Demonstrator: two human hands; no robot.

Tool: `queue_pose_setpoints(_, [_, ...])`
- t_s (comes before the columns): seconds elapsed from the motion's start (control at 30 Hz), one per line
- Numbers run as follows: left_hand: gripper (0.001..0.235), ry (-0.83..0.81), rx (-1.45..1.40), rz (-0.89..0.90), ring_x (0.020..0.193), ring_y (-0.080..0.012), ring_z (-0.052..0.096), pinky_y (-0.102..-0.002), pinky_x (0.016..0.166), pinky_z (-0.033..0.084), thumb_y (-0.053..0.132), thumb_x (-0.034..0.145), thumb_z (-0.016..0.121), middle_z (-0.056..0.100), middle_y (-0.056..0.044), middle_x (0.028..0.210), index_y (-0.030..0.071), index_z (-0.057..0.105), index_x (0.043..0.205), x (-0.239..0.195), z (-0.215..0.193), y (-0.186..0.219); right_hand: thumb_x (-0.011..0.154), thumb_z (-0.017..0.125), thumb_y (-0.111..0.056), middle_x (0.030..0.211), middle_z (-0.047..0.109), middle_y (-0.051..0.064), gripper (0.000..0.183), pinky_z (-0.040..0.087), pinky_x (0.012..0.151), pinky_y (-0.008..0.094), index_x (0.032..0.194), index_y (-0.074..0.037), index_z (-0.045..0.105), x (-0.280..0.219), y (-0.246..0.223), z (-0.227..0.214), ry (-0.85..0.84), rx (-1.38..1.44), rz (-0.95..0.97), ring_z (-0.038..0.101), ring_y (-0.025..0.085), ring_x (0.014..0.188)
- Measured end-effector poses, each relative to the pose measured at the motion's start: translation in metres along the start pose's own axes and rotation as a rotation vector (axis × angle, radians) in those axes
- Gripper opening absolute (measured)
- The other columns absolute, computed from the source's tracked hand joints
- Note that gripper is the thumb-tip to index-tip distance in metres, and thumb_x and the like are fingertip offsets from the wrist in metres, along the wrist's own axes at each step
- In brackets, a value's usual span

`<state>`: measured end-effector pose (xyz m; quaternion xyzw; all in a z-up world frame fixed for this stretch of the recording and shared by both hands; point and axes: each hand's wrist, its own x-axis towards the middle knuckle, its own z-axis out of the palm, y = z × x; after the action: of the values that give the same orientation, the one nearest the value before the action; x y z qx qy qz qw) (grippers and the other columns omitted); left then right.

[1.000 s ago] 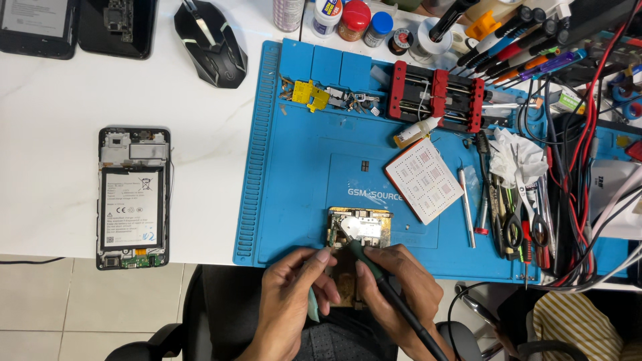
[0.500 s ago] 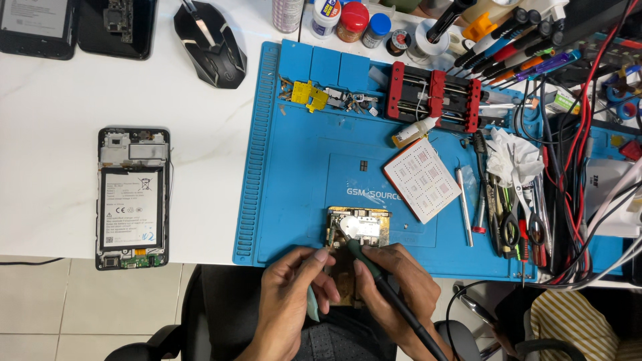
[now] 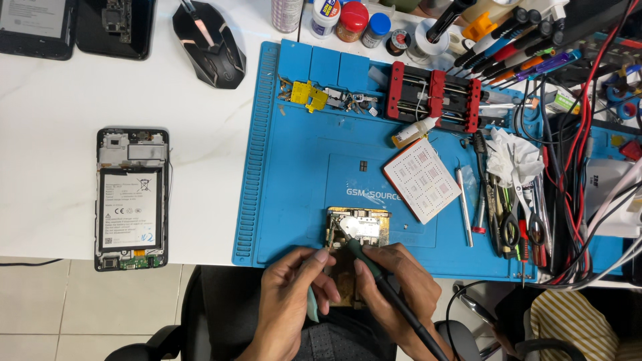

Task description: The person solders a small electronic component onto a circuit board using a soldering iron and solder wire. They then use tweezers to position the component and a tissue to wipe the board.

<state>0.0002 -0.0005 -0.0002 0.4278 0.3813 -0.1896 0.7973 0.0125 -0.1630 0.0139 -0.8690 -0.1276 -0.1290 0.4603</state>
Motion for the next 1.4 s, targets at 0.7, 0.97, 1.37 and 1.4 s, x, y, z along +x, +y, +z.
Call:
queue_pose_setpoints(0.7, [0.029, -0.021, 0.047, 0.029, 0.037, -0.0268, 0.056, -0.032, 0.040, 0.043, 0.016, 0.102, 0.075, 0.070, -0.028, 0.055, -0.011, 0.080, 0.094, 0.001, 0.001, 0.000, 0.095, 0.078, -0.011, 0.085, 0.076, 0.018, 0.020, 0.060, 0.068, 0.035, 0.106, 0.005, 0.075, -0.003, -0.001, -0.001, 0.017, -0.028, -0.008, 0.074, 0.028, 0.070])
queue_pose_setpoints(0.97, [0.031, -0.010, 0.036, 0.010, 0.038, -0.0271, 0.054, -0.033, 0.041, 0.042, 0.018, 0.102, 0.074, 0.069, -0.029, 0.053, -0.012, 0.079, 0.097, -0.001, 0.001, 0.003, 0.095, 0.078, -0.009, 0.086, 0.076, 0.016, 0.018, 0.060, 0.069, 0.034, 0.107, 0.004, 0.075, 0.004, -0.004, 0.000, 0.012, -0.041, -0.033, 0.075, 0.027, 0.071])
queue_pose_setpoints(1.37, [0.032, -0.017, 0.031, 0.016, 0.036, -0.0279, 0.053, -0.034, 0.041, 0.042, 0.018, 0.104, 0.071, 0.069, -0.030, 0.053, -0.013, 0.079, 0.098, 0.000, 0.001, 0.004, 0.095, 0.079, -0.011, 0.088, 0.078, 0.017, 0.020, 0.061, 0.069, 0.034, 0.108, 0.004, 0.075, 0.002, -0.001, 0.001, 0.001, -0.036, -0.038, 0.076, 0.027, 0.072])
queue_pose_setpoints(1.4, [0.032, -0.016, 0.031, 0.013, 0.036, -0.0277, 0.052, -0.033, 0.041, 0.042, 0.018, 0.104, 0.071, 0.069, -0.030, 0.053, -0.012, 0.078, 0.097, 0.000, 0.000, 0.003, 0.095, 0.079, -0.011, 0.088, 0.078, 0.017, 0.020, 0.060, 0.068, 0.035, 0.107, 0.004, 0.075, 0.001, -0.002, 0.001, 0.002, -0.032, -0.043, 0.074, 0.027, 0.071])
